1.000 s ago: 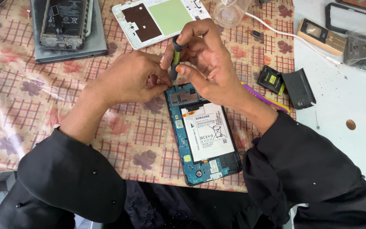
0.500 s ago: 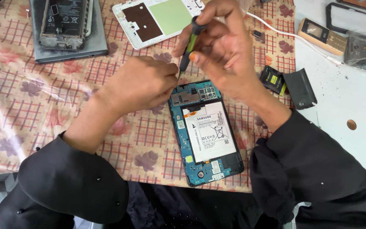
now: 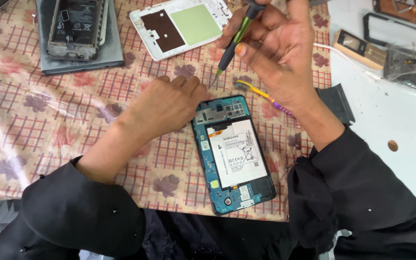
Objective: The person uses a screwdriver to remove screws from a disassembled smartphone. They then use a toothbrush to clean the internal components and battery area. The person repositions the motherboard and continues to clean and adjust internal parts.
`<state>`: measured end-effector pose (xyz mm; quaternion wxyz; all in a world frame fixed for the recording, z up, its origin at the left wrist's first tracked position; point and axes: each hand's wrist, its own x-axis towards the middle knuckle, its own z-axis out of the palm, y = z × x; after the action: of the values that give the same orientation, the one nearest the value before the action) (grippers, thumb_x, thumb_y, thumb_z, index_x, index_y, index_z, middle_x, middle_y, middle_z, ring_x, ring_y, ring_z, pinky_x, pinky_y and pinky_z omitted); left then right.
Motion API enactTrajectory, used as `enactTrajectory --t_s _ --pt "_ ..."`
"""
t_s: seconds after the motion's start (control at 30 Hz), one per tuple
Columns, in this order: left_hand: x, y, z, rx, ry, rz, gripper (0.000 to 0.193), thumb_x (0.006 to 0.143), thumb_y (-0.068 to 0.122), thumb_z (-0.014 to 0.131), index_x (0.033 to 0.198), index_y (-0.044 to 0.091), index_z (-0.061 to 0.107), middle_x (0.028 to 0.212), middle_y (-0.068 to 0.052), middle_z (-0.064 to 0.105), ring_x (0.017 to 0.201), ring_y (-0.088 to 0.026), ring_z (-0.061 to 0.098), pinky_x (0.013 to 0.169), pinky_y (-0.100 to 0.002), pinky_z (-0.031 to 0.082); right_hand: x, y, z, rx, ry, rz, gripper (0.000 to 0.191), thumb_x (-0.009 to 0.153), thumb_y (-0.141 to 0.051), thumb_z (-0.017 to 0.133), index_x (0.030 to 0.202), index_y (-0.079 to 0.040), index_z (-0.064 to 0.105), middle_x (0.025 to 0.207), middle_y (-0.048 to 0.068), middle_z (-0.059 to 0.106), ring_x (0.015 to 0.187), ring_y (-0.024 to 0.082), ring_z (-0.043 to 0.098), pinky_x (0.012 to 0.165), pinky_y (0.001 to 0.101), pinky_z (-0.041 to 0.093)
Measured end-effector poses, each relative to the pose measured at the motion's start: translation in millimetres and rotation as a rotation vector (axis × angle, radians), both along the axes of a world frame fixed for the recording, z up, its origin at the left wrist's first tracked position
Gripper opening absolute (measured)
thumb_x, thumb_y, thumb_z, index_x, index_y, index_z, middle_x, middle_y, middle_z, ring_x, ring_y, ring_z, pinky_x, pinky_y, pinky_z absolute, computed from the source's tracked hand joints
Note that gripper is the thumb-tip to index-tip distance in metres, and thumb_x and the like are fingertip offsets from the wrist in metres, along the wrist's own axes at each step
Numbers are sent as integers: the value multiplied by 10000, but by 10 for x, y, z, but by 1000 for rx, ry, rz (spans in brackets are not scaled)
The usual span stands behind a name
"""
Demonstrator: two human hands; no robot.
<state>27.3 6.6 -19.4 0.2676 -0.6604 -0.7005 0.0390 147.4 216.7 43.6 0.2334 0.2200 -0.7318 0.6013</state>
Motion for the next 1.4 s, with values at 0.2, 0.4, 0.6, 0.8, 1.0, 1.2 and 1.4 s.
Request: enactTrajectory --t_s 0.2,0.4,0.6,0.8,1.0,1.2,1.4 --pt "-119 -25 -52 48 -283 -45 248 958 282 628 952 36 600 845 -91 681 713 -233 712 566 -380 566 18 -27 13 20 -35 21 448 1118 68 660 1398 -111 361 1260 151 629 1159 251 727 1052 396 610" --pt "-144 -61 20 123 -674 -104 233 983 248 616 1030 21 593 893 -120 682 715 -308 693 590 -454 548 -52 -94 -74 47 -51 20 516 1069 122 670 1398 -128 361 1207 137 643 1150 224 725 1028 353 628" --pt "-137 -54 -6 148 -509 -170 222 1013 230 589 995 9 578 886 -117 661 740 -276 705 568 -417 561 -68 -86 -191 100 -71 31 489 1100 132 668 1362 -127 347 1227 131 660 1166 197 727 1034 318 630" --pt "-113 -2 -56 131 -265 -117 181 1012 196 592 969 22 563 899 -109 651 764 -251 710 542 -397 563 -70 -84 -241 152 -80 20 486 1097 143 665 1358 -116 348 1222 131 662 1155 195 724 1033 313 623" --pt "-188 -112 59 251 -654 -100 190 953 151 647 1027 18 533 889 -138 655 743 -340 688 600 -467 546 -43 -98 -160 132 -70 -8 488 1099 109 696 1363 -119 354 1211 124 667 1144 192 731 1005 300 623" --pt "-275 -134 103 256 -832 -146 268 798 24 742 959 -7 529 815 -153 665 762 -363 682 637 -469 528 5 -147 -4 133 -55 -36 464 1084 52 718 1342 -118 373 1183 113 659 1121 194 733 982 296 634" --pt "-236 -60 84 351 -1063 -222 151 801 -11 753 892 -6 632 823 -114 710 723 -218 743 668 -330 608 159 -255 179 149 -49 -98 472 1072 89 697 1331 -94 347 1189 148 664 1114 210 736 973 306 656"
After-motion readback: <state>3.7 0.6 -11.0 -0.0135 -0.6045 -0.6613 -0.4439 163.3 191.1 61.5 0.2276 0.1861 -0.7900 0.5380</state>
